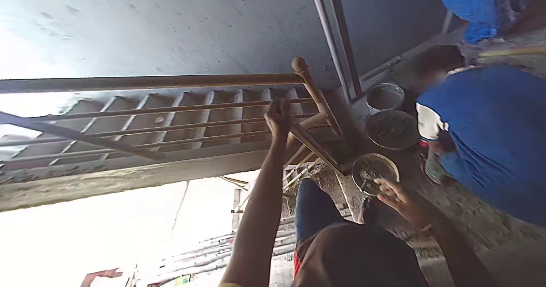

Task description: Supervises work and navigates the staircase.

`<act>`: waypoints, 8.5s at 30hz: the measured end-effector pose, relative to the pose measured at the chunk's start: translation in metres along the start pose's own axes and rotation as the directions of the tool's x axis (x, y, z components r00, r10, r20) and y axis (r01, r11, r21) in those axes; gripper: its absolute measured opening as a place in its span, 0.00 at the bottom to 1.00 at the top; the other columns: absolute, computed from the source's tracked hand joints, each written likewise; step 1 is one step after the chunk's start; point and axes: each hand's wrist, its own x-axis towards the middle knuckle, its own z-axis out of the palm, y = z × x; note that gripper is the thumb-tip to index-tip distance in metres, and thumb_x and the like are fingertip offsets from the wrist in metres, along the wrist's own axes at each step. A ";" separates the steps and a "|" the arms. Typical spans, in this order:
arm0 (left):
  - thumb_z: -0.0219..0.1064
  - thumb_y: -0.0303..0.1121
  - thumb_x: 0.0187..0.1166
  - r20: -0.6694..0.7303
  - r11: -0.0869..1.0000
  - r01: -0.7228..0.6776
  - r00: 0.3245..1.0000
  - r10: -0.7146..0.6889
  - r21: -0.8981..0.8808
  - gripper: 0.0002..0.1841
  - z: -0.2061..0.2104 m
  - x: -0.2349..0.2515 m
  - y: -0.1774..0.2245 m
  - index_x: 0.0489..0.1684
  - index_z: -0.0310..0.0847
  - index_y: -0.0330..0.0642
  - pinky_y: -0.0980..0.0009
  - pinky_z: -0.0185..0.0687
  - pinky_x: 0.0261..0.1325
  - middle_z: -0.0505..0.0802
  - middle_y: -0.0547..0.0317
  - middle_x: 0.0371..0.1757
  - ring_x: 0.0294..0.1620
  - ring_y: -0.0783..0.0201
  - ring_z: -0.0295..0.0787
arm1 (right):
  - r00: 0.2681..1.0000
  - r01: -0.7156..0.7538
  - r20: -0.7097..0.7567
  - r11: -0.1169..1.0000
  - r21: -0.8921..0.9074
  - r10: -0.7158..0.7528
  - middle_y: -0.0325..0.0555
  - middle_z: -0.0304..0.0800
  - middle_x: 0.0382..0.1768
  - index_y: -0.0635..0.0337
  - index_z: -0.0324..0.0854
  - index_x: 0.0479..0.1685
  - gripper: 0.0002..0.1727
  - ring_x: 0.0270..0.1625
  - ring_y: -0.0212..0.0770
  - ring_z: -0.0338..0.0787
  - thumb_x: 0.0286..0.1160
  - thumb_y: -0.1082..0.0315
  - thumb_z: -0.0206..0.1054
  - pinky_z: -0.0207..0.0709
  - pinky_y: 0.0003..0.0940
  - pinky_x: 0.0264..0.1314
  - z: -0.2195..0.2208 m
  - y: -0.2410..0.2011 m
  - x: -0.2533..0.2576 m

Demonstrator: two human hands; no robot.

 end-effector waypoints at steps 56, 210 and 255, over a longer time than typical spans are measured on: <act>0.56 0.44 0.89 0.015 0.998 -0.051 0.999 0.051 -0.025 0.17 0.025 -0.023 0.034 0.39 0.85 0.43 0.71 0.78 0.32 0.88 0.65 0.28 0.25 0.74 0.81 | 0.994 -0.074 0.075 0.990 -0.123 0.084 0.51 0.86 0.65 0.52 0.71 0.83 0.33 0.60 0.45 0.89 0.82 0.49 0.66 0.82 0.44 0.67 0.002 -0.016 -0.008; 0.55 0.36 0.89 0.479 0.962 0.000 0.867 -0.136 0.273 0.18 -0.001 0.055 0.001 0.73 0.81 0.53 0.42 0.79 0.70 0.91 0.52 0.66 0.66 0.50 0.88 | 0.997 -0.071 0.028 0.982 -0.174 0.077 0.54 0.87 0.65 0.55 0.73 0.82 0.31 0.63 0.48 0.90 0.80 0.54 0.69 0.85 0.47 0.68 0.009 0.000 -0.008; 0.56 0.34 0.90 0.173 0.988 -0.043 0.982 0.070 -0.150 0.14 -0.033 -0.014 -0.011 0.48 0.87 0.34 0.67 0.93 0.49 0.95 0.59 0.38 0.39 0.69 0.94 | 0.982 -0.180 0.039 0.981 -0.071 0.183 0.51 0.85 0.70 0.50 0.72 0.83 0.34 0.66 0.46 0.89 0.78 0.46 0.68 0.85 0.46 0.67 0.003 0.008 -0.007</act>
